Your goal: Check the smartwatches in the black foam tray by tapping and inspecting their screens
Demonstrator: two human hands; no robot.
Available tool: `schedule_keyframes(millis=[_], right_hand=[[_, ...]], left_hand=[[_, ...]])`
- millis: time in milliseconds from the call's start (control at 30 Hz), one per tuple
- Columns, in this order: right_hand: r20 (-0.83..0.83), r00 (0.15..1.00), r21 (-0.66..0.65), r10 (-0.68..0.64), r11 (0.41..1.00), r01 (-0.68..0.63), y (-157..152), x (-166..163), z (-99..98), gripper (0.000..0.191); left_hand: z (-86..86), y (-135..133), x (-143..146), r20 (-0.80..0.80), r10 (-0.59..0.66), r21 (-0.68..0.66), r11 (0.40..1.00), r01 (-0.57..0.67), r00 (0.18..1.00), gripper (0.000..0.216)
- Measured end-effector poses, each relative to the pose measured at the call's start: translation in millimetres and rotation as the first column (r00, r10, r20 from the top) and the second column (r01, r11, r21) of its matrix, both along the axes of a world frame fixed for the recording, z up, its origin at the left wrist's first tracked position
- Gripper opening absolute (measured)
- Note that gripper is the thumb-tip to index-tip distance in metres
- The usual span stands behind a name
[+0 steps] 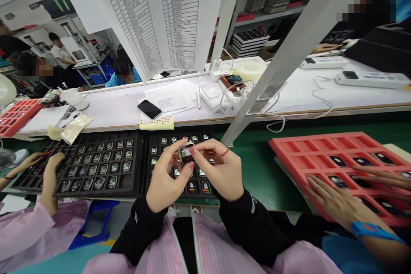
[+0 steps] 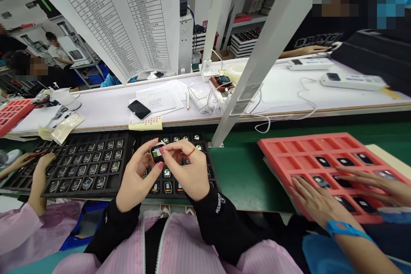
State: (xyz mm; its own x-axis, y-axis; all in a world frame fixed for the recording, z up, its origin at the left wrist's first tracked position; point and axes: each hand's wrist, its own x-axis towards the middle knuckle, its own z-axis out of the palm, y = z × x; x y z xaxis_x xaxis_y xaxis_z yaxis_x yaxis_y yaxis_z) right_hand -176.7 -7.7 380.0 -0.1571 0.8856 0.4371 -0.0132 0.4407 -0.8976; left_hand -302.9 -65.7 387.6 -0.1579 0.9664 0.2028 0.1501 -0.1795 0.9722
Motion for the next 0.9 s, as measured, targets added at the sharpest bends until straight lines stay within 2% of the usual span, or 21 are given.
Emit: schedule_keyframes(millis=[100, 233, 367, 533, 733, 900], right_hand=[[0.005, 1.000, 0.029, 0.001, 1.000, -0.001, 0.8, 2.0, -1.2, 0.010], [-0.059, 0.998, -0.114, 0.009, 0.993, -0.015, 3.8, 6.5, -4.0, 0.026], [0.007, 0.983, -0.210, 0.182, 0.962, -0.177, 5.9, 7.1, -3.7, 0.040], [0.087, 0.933, -0.303, 0.348, 0.902, -0.308, 7.8, 7.2, -6.2, 0.041], [0.057, 0.851, -0.286, 0.522, 0.825, -0.487, 11.0, 21.3, -11.6, 0.052], [-0.025, 0.868, -0.257, 0.496, 0.836, -0.485, 10.1, 23.7, -15.9, 0.046]], left_hand=[[-4.7, 0.8, -2.2, 0.099, -0.012, -0.004, 1.000, 0.013, 0.995, 0.041], [-7.7, 2.4, -3.2, 0.135, 0.013, -0.008, 1.000, -0.012, 0.991, 0.039], [-6.5, 4.1, -1.1, 0.111, 0.014, -0.022, 1.000, -0.012, 0.994, 0.042], [-5.0, 6.7, -2.0, 0.014, -0.012, -0.048, 0.999, 0.012, 1.000, 0.053], [-4.8, 5.8, -7.5, -0.061, -0.005, -0.092, 0.996, -0.001, 0.998, 0.058], [-5.8, 6.6, -7.9, -0.146, 0.004, -0.025, 1.000, -0.008, 0.989, 0.057]])
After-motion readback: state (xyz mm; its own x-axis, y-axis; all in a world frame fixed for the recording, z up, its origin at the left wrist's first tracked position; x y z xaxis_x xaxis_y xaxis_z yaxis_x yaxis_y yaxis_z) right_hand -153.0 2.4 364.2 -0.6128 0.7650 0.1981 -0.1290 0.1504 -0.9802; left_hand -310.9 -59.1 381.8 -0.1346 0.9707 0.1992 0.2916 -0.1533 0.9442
